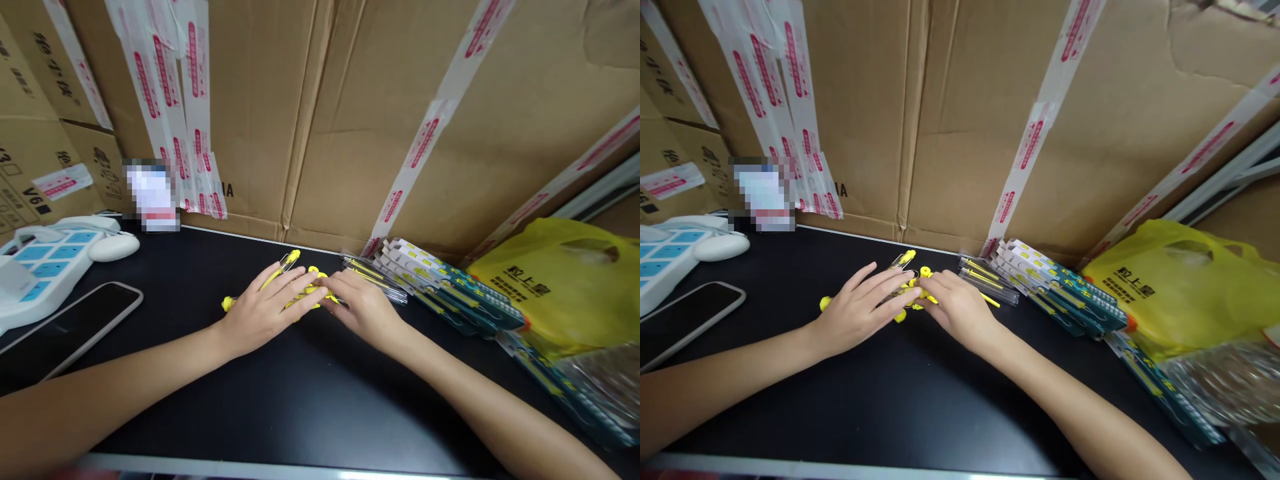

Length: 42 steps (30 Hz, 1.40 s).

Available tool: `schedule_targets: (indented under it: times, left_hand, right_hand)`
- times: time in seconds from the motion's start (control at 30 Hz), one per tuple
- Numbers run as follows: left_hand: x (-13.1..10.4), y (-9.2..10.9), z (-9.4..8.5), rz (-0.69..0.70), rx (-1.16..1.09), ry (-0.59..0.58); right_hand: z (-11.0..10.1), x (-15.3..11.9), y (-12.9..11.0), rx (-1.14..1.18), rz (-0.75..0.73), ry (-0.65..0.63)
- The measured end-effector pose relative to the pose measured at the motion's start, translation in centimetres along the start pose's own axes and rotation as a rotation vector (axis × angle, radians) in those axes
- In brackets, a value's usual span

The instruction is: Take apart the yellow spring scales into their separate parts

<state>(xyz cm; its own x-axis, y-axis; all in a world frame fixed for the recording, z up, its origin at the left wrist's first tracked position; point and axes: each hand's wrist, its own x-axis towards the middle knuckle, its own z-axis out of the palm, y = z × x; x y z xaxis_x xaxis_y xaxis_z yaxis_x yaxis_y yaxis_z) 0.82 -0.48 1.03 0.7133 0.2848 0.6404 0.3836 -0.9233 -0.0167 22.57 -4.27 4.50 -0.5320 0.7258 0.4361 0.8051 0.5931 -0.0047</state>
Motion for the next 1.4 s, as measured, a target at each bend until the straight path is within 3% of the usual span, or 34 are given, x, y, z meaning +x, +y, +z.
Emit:
schedule_targets:
  times: [0.27,0.53,0.6,0.67,0.7,0.77,0.83,0.93,1.0,1.1,1.17,1.4]
  left_hand:
    - [0.4,-2.2,0.3,-0.172,0.089,-0.124]
    - [-0.1,-5.7,0.4,-0.308,0.201,-0.317]
    - [0.1,-5.8,0.5,-0.308,0.145,-0.283]
    - [0.5,-4.4,0.4,-0.226,0.072,-0.162]
    - [0.9,-3.1,0.4,-0.106,0.015,-0.148]
    - [1.7,0.6,0.5,0.265,-0.156,-0.168]
    - [2.6,4.9,1.3,0.506,-0.275,-0.228]
    - [4.0,9.9,3.8,0.614,-0.385,-0.218]
    - [4.8,11.6,6.0,0.616,-0.399,-0.149]
    - [5.8,12.0,8.1,0.621,-0.275,-0.145]
    - [6.0,11.4,8.3,0.608,-0.195,-0.153]
    - [3.4,6.1,5.7,0.444,-0.020,-0.208]
  right_hand:
    - [1.3,-0.2,1.4,0.028,0.068,0.011]
    - [3.2,-0.8,2.0,0.109,0.229,0.024]
    - [3.9,-1.1,1.9,0.127,0.235,0.029]
    - [4.5,-1.2,1.9,0.133,0.211,0.042]
    - [4.7,-1.1,1.9,0.136,0.186,0.051]
    - [5.0,-0.9,2.2,0.150,0.124,0.073]
    - [5.2,-0.8,2.7,0.163,0.076,0.095]
    - [5.5,-0.8,3.3,0.166,0.045,0.102]
    - [5.5,-1.1,3.7,0.170,0.043,0.106]
    - [5.3,-1.2,4.0,0.187,0.034,0.132]
    - [5.1,-1.2,4.0,0.206,0.027,0.147]
    - [4.2,-0.3,4.0,0.311,0.080,0.151]
